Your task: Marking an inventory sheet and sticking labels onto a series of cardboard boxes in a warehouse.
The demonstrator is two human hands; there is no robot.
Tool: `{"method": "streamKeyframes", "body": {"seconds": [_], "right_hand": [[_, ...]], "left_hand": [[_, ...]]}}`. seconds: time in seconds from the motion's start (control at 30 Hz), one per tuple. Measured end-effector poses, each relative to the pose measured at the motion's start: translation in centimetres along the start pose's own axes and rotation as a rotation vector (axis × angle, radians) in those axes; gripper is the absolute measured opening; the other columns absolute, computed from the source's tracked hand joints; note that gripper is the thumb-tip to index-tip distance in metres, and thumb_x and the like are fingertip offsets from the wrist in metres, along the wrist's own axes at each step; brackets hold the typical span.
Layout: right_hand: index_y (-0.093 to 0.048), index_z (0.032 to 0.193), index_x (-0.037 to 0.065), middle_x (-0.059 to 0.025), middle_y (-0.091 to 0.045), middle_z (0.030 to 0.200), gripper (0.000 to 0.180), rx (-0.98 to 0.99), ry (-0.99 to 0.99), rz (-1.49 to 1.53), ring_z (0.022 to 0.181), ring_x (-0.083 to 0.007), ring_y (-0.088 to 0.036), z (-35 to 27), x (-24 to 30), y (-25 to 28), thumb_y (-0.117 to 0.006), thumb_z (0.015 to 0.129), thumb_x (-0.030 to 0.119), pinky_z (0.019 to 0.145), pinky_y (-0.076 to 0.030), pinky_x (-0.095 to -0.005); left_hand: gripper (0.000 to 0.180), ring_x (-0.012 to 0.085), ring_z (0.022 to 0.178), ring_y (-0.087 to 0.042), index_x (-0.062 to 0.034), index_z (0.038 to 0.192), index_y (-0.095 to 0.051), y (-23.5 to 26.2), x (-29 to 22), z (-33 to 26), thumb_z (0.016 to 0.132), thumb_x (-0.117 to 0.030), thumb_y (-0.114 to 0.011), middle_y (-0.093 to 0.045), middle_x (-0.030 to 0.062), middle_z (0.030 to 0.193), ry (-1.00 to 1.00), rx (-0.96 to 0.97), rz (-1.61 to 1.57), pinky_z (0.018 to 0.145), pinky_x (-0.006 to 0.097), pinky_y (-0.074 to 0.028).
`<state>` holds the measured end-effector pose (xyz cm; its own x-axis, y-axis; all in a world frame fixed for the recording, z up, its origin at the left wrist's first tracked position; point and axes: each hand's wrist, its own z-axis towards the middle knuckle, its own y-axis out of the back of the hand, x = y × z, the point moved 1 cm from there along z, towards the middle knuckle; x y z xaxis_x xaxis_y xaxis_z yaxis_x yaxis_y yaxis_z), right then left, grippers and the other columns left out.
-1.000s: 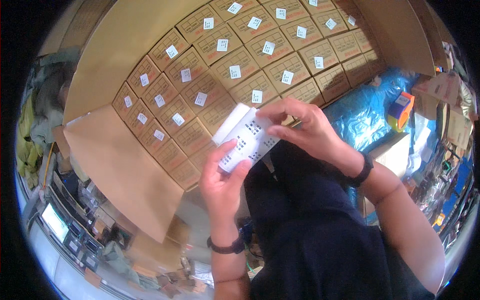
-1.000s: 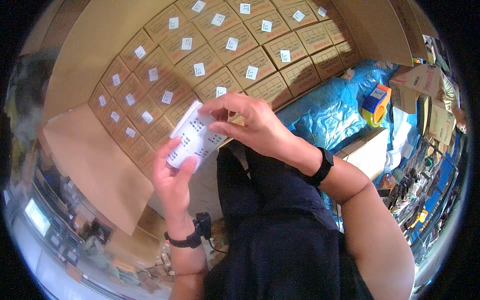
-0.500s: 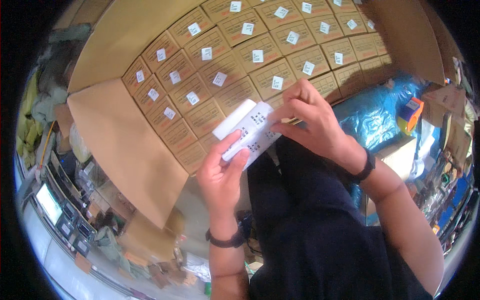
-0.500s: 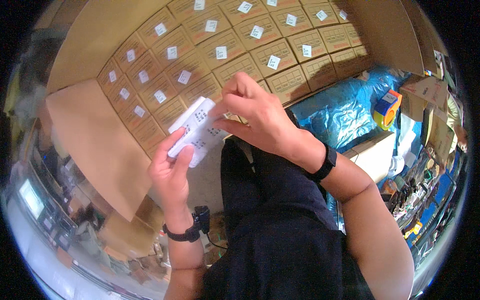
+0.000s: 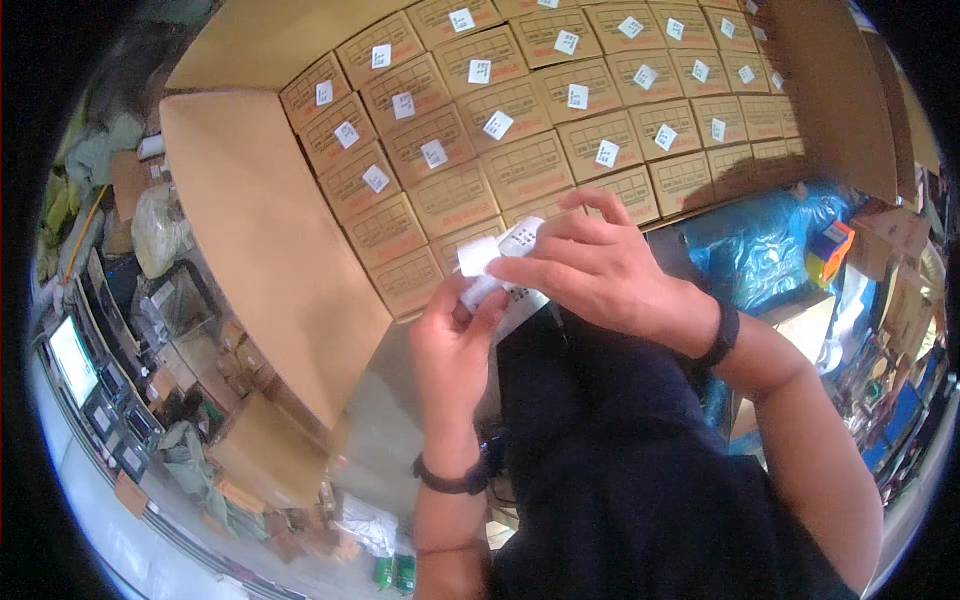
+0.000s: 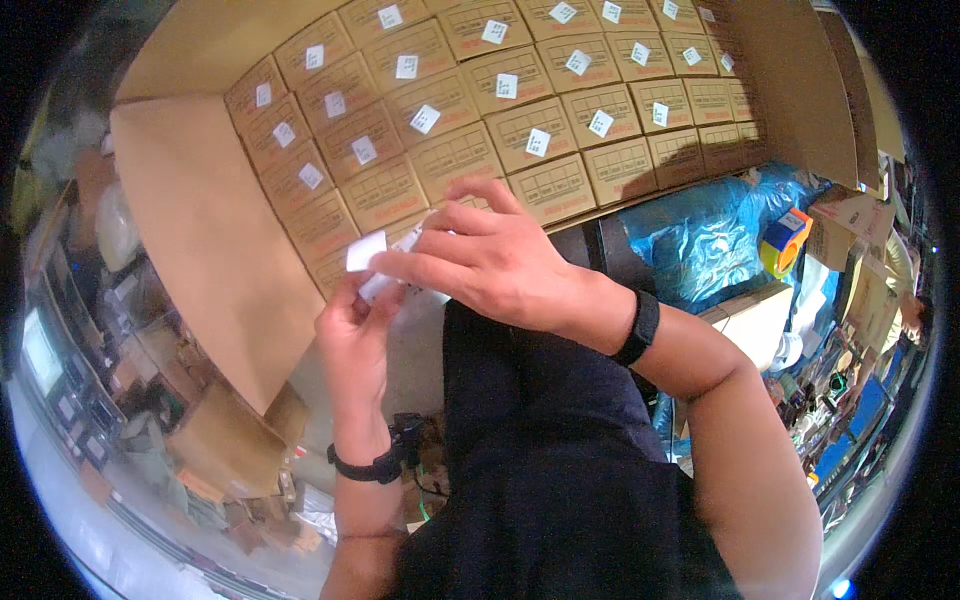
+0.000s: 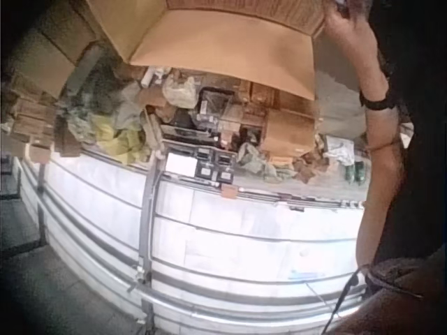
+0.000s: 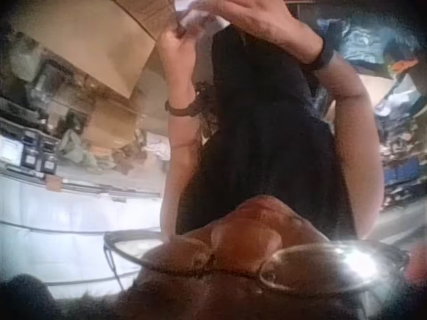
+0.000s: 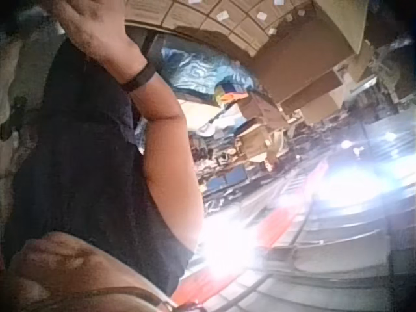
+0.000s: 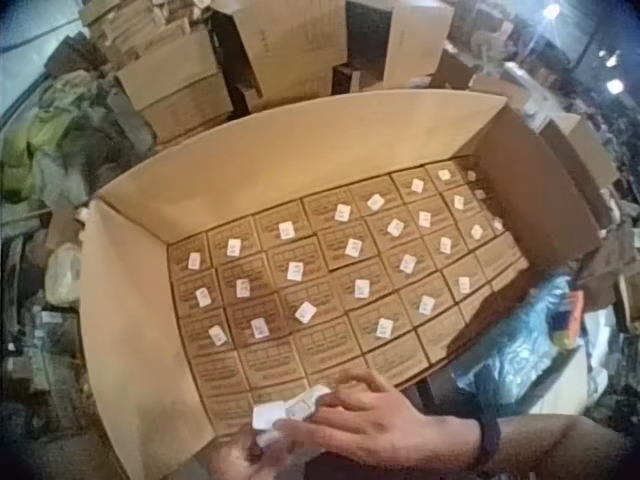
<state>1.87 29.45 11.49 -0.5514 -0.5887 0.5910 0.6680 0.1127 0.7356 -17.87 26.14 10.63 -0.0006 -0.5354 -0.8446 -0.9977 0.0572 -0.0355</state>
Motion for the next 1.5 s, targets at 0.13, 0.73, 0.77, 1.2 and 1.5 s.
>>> {"method": "streamKeyframes", "body": {"seconds": [0.13,0.73,0.77,1.2,1.5], "right_hand": [[-0.057,0.123,0.009,-0.0059,-0.061,0.094,0.051,-0.184,-0.510,0.755,0.091,-0.0225,-0.061,-0.1,1.1,-1.8,-0.071,0.075,0.000,0.098,-0.042,-0.0436],[-0.044,0.138,0.013,-0.0144,-0.056,0.114,0.067,0.142,-0.050,0.477,0.094,-0.0296,-0.061,2.9,5.1,-10.7,-0.069,0.078,-0.005,0.075,-0.055,-0.0364],[-0.044,0.138,0.013,-0.0144,-0.056,0.114,0.067,0.143,-0.052,0.480,0.094,-0.0296,-0.061,2.7,5.2,-10.7,-0.069,0.078,-0.005,0.075,-0.055,-0.0364],[-0.034,0.138,0.009,-0.0107,-0.043,0.119,0.072,-0.345,-0.896,0.789,0.093,-0.0210,-0.060,4.2,-1.2,-16.8,-0.062,0.076,-0.013,0.079,-0.055,-0.0402],[-0.036,0.140,0.022,-0.0100,-0.057,0.116,0.066,-0.189,-0.690,0.099,0.095,-0.0320,-0.061,4.7,-4.2,-22.1,-0.063,0.082,0.009,0.078,-0.052,-0.0432]], "left_hand": [[0.037,0.0089,0.086,-0.060,0.0015,0.123,-0.058,2.1,0.4,-0.3,0.089,-0.010,-0.068,-0.066,0.0065,0.097,0.056,-0.018,0.044,0.076,0.025,-0.049],[0.028,0.0102,0.064,-0.044,0.0029,0.115,-0.060,8.3,3.9,-3.1,0.091,-0.011,-0.063,-0.050,0.0023,0.070,0.073,-0.054,0.222,0.063,0.027,-0.044],[0.028,0.0102,0.064,-0.044,0.0029,0.115,-0.060,8.6,3.9,-3.1,0.091,-0.011,-0.063,-0.050,0.0023,0.070,0.077,-0.055,0.223,0.063,0.027,-0.044],[0.038,0.0101,0.088,-0.060,0.0027,0.127,-0.056,11.2,7.4,-5.2,0.094,-0.016,-0.060,-0.065,0.0080,0.107,0.339,-0.051,-0.300,0.077,0.024,-0.047],[0.035,0.0134,0.099,-0.059,0.0060,0.127,-0.055,10.6,5.6,-7.3,0.093,-0.003,-0.057,-0.062,0.0114,0.117,0.212,-0.114,-0.180,0.086,0.025,-0.047]]}}
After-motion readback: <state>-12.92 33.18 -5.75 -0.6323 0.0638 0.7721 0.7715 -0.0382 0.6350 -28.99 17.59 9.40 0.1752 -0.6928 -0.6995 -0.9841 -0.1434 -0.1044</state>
